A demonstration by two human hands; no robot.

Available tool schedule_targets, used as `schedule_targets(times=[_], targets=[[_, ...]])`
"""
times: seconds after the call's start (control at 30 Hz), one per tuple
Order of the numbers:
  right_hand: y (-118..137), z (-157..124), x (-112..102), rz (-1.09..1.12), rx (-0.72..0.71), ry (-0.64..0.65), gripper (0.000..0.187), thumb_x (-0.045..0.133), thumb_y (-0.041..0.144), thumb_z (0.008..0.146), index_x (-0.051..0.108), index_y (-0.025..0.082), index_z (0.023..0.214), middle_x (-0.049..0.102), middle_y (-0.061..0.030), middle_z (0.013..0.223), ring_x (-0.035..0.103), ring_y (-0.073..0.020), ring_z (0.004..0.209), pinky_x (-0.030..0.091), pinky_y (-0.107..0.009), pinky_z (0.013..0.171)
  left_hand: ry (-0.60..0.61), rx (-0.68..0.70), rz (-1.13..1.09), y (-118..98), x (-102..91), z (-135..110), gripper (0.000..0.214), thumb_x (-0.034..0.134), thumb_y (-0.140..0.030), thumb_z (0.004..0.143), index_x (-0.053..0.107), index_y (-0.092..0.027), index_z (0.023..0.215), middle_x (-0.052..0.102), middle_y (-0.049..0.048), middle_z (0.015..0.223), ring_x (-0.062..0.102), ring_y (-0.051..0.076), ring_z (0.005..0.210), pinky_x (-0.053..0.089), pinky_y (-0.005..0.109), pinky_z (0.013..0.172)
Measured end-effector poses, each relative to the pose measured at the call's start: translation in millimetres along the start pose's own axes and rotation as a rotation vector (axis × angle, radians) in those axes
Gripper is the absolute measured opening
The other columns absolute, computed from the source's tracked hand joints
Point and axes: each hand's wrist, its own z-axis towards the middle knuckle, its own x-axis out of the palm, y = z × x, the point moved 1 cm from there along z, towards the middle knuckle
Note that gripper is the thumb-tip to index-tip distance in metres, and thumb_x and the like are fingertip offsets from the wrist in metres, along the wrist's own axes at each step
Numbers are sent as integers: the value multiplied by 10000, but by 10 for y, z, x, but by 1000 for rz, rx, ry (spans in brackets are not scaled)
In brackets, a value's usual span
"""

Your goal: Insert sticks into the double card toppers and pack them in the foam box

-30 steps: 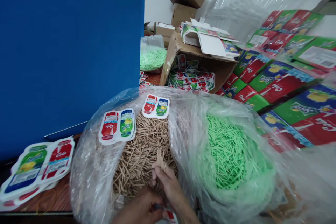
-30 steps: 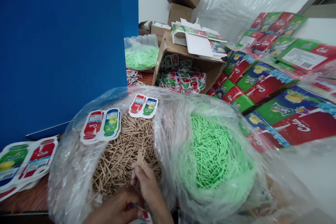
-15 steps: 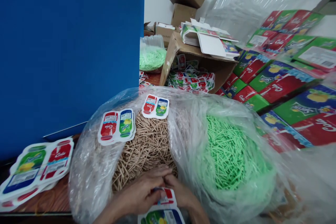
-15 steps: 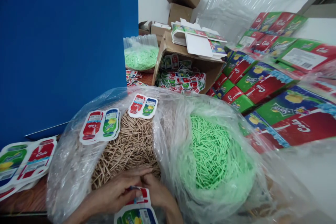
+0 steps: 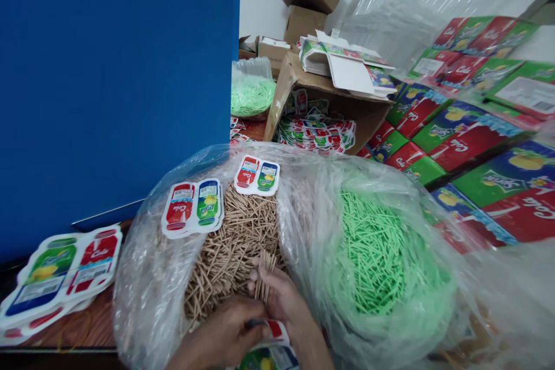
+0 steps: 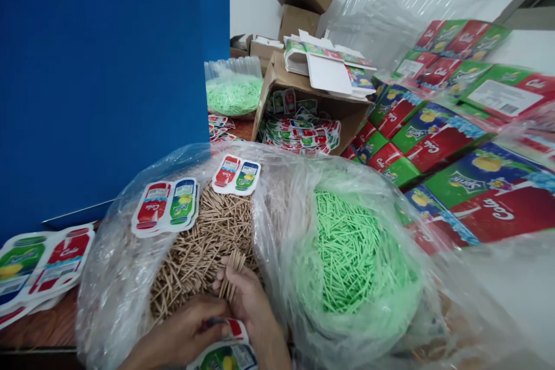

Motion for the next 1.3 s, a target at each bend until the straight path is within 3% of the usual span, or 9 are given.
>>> schedule_targets(times=[0.13, 0.23, 0.33, 0.47, 0.57, 0.63, 0.93, 1.13, 1.3], targets=[[-67, -59, -11, -32, -61, -7, 395, 831, 412, 554, 669, 169, 820, 562, 49, 591, 528, -88, 540, 396, -220, 581, -40, 0, -68, 52, 31, -11, 176, 527, -183, 824, 605, -171, 667, 648, 10, 668, 576, 142, 641, 416, 204, 617], [0, -104, -74, -326, -241, -6, 379, 728, 511, 675, 670, 188, 863, 534, 46, 611, 475, -94, 543, 369, -228, 566, -91, -53, -169, 110, -47, -101, 252, 490, -249, 860, 582, -174, 637, 627, 0, 645, 561, 130, 615, 423, 198, 598], [89, -153, -148, -700, -415, -7, 368, 566, 555, 806, 663, 214, 901, 522, 26, 674, 491, -130, 646, 397, -265, 672, -277, -284, -405, 195, -164, -216, 294, 511, -371, 846, 570, -182, 628, 613, -16, 594, 575, 133, 561, 441, 193, 519], [125, -195, -235, -874, -507, 8, 360, 419, 507, 907, 611, 237, 1049, 543, -7, 806, 502, -151, 740, 412, -284, 738, -543, -624, -929, 297, -300, -302, 291, 693, -450, 681, 592, -200, 792, 647, -42, 535, 624, 181, 451, 499, 251, 434], [102, -201, -275, -889, -547, 47, 353, 376, 469, 935, 574, 237, 1114, 531, -4, 780, 508, -153, 732, 424, -280, 726, -707, -717, -1128, 328, -382, -271, 397, 817, -357, 510, 600, -206, 807, 687, -40, 537, 667, 232, 485, 546, 303, 472], [89, -194, -295, -890, -556, 63, 347, 363, 455, 944, 565, 241, 1129, 539, -8, 790, 518, -155, 753, 427, -282, 744, -776, -723, -1161, 330, -410, -220, 410, 832, -325, 471, 608, -206, 792, 713, -30, 569, 687, 249, 525, 553, 303, 475], [186, -211, -321, -872, -508, 7, 390, 431, 513, 898, 612, 232, 1098, 589, -33, 819, 550, -187, 793, 440, -316, 786, -807, -620, -1180, 362, -298, 47, 397, 808, -321, 549, 616, -186, 870, 748, -15, 669, 718, 250, 652, 578, 289, 544], [202, -258, -185, -748, -512, -152, 411, 512, 599, 815, 668, 260, 987, 589, -25, 750, 535, -196, 718, 433, -318, 717, -729, -691, -1232, 405, -264, 137, 385, 808, -395, 551, 649, -151, 803, 735, 9, 571, 719, 272, 630, 571, 309, 510], [204, -239, -166, -724, -509, -154, 414, 518, 596, 814, 672, 249, 980, 591, -28, 741, 529, -195, 716, 422, -329, 729, -688, -727, -1299, 384, -291, 165, 364, 818, -341, 552, 666, -150, 822, 743, 13, 587, 721, 270, 641, 572, 318, 544]])
